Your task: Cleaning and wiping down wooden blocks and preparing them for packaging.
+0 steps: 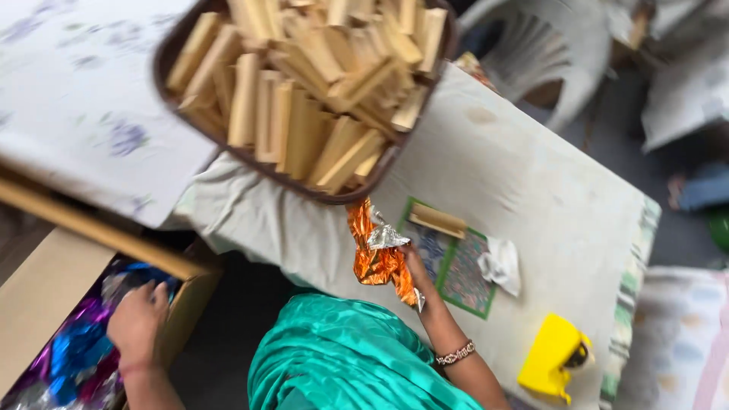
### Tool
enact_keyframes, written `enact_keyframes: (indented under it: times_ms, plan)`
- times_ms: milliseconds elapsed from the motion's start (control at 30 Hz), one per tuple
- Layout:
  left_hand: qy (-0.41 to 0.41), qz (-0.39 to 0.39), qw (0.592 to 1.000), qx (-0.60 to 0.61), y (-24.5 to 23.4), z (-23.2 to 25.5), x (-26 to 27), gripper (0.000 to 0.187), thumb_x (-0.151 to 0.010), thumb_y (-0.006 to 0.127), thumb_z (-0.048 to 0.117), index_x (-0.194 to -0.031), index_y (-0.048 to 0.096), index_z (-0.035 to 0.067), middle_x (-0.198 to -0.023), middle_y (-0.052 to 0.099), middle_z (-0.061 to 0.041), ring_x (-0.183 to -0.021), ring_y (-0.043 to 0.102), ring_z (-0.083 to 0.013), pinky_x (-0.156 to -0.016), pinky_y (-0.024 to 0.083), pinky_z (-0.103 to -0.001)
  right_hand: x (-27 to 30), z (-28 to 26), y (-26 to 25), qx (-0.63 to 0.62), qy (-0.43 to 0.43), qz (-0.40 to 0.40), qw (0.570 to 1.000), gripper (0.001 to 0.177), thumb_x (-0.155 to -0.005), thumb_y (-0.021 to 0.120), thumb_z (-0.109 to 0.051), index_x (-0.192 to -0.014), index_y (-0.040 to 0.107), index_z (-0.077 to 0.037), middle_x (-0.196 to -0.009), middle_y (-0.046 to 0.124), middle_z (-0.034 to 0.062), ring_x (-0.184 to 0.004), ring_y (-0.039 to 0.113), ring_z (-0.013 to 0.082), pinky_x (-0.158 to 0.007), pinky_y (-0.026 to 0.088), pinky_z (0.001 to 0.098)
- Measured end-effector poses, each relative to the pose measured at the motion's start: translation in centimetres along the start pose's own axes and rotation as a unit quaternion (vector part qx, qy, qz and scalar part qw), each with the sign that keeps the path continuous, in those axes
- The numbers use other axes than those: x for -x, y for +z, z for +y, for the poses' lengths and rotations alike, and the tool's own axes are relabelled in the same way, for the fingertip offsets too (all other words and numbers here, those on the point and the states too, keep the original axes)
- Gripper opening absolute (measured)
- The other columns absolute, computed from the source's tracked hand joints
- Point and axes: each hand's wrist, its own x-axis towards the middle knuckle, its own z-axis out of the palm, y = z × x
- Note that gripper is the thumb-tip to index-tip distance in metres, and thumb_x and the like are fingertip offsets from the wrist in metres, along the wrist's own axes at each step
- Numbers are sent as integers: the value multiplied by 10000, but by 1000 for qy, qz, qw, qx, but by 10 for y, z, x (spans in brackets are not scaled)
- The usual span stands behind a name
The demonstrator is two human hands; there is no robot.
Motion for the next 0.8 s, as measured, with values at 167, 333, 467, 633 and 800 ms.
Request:
enact_keyframes:
  times_ms: [167, 333, 467, 633, 800]
  plan:
    - [62, -159, 885, 434, -9, 182, 65, 397, -1038, 623, 328, -1186, 762, -12, -1008, 796, -155, -895, 733, -213, -805, 586, -348, 109, -350, 58, -505, 111, -43, 855, 503, -975, 556, -252, -1429, 532, -38, -1397, 600, 161, -1217, 645, 306, -1039, 545, 480]
    - [365, -356, 705, 493, 32, 368, 130, 399, -1018, 570, 212, -1375, 622, 42, -1427, 583, -110, -1288, 581, -210, -1025, 542, -338, 126, -359, 15, -548, 93, -37, 830, 495, -1029, 546, -280, -1448, 515, -19, -1382, 607, 178, -1198, 652, 297, -1008, 561, 456]
    - [462, -340, 720, 390, 114, 445, 165, 646, -1052, 569, 400, -1551, 415, 20, -1625, 339, -206, -1492, 348, -346, -1184, 353, -442, 136, -319, -24, -347, 179, 88, 916, 506, -1088, 553, -333, -1462, 589, 6, -1305, 618, 320, -1147, 536, 472, -890, 487, 553]
    - [333, -478, 694, 422, 153, 479, 187, 856, -986, 615, 497, -1616, 222, 72, -1554, 391, -207, -1466, 351, -300, -1150, 364, -415, 151, -287, -22, 44, -61, 234, 969, 607, -934, 585, -278, -1472, 467, -24, -1345, 574, 112, -1106, 690, 244, -918, 583, 323]
    - [57, -583, 477, 656, 276, 454, 156, 436, -1030, 607, 264, -1359, 563, -19, -1240, 661, -165, -1114, 681, -276, -949, 579, -412, 169, -296, -12, 248, -236, 2, 940, 643, -930, 814, -284, -1409, 576, 72, -1488, 456, 309, -1364, 448, 403, -1069, 435, 491]
